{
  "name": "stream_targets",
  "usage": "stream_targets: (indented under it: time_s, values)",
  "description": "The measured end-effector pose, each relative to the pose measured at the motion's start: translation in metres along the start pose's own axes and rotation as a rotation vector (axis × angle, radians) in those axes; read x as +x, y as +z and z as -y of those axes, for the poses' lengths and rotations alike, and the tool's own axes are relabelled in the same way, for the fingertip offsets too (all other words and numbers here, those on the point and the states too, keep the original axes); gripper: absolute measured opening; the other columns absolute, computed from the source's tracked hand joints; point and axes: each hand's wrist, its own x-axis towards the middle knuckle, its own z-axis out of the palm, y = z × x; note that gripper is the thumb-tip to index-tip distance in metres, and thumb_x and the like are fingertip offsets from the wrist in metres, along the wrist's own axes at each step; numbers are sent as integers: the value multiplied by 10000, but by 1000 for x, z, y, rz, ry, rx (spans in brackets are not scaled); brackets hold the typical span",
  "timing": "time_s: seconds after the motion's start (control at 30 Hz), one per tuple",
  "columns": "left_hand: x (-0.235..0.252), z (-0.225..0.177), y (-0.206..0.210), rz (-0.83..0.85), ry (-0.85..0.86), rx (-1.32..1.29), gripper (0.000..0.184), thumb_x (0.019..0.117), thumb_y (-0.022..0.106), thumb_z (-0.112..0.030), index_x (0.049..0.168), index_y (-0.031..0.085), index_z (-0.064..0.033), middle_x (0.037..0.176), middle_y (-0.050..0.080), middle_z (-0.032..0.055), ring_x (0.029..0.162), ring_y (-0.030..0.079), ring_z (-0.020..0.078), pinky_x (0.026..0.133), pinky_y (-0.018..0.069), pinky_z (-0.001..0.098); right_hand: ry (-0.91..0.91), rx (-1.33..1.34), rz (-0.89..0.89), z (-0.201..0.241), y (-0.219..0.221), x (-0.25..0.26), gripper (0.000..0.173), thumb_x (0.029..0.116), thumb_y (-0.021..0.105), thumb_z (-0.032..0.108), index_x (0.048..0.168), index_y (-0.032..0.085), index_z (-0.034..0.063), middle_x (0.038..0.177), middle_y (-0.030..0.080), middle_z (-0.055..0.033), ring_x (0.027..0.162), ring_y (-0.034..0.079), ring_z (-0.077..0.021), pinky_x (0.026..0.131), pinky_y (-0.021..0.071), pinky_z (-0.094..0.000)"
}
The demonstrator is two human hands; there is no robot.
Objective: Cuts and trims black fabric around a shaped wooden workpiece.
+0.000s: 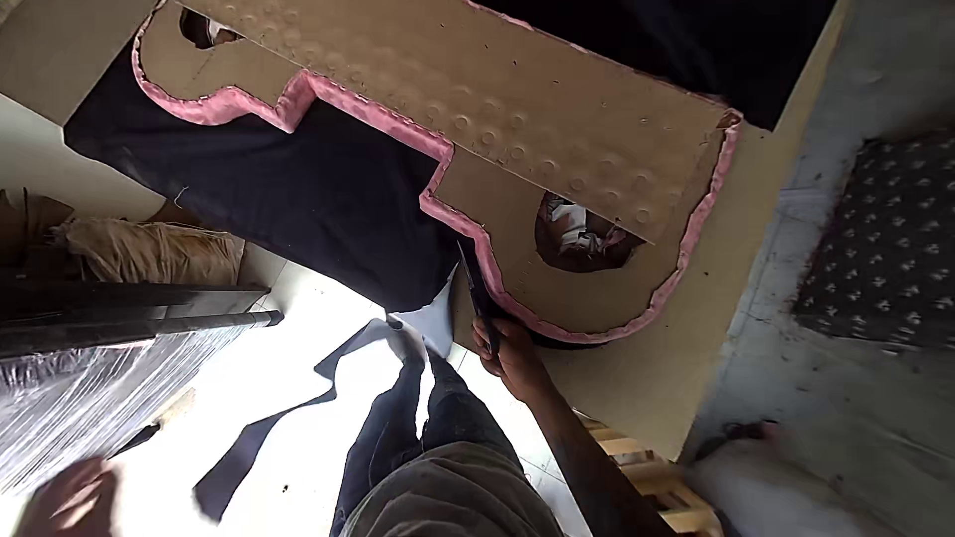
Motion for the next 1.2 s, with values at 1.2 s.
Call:
stream_targets:
  time_s: [1.2]
  values:
    - [102,-311,281,441,773,-100,330,965,625,-223,1274,724,-282,1012,735,-36,885,708,127,775,610,420,-124,510,-408,-30,115,17,346,1041,538,200,747,584,24,613,491,-58,464,426,-90,402,333,-214]
